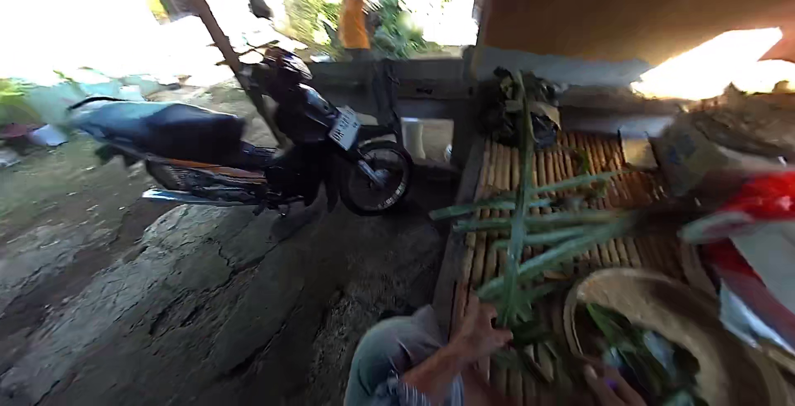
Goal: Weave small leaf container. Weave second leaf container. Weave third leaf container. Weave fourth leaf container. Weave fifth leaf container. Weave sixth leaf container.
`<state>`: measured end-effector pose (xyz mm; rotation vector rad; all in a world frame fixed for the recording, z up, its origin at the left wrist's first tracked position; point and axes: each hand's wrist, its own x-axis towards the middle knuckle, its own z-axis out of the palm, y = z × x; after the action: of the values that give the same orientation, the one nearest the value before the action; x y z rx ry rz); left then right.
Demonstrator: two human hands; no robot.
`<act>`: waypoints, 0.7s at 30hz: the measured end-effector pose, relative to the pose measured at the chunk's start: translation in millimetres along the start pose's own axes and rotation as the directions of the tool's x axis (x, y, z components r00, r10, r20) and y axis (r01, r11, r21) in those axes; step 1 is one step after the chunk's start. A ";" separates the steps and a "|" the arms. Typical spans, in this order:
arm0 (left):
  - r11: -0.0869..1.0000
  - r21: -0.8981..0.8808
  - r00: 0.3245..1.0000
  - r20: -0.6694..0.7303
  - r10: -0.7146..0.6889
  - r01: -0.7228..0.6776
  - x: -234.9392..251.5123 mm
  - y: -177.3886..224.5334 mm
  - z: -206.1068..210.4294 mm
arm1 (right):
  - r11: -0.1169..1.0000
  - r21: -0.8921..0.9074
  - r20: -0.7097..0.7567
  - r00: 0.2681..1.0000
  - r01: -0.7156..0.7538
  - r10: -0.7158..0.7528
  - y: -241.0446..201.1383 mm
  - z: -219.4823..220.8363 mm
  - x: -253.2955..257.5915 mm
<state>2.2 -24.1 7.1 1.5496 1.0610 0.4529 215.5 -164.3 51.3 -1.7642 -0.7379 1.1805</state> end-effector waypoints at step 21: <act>0.942 -0.300 0.942 0.332 -0.043 0.149 -1.4 2.1 38.0 | 0.978 -0.086 0.004 0.982 0.190 -0.190 49.2 9.8 25.8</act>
<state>31.5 -47.0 -1.3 1.2224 0.7623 0.2749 216.5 -161.9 -5.1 -1.7227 -0.9460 1.0296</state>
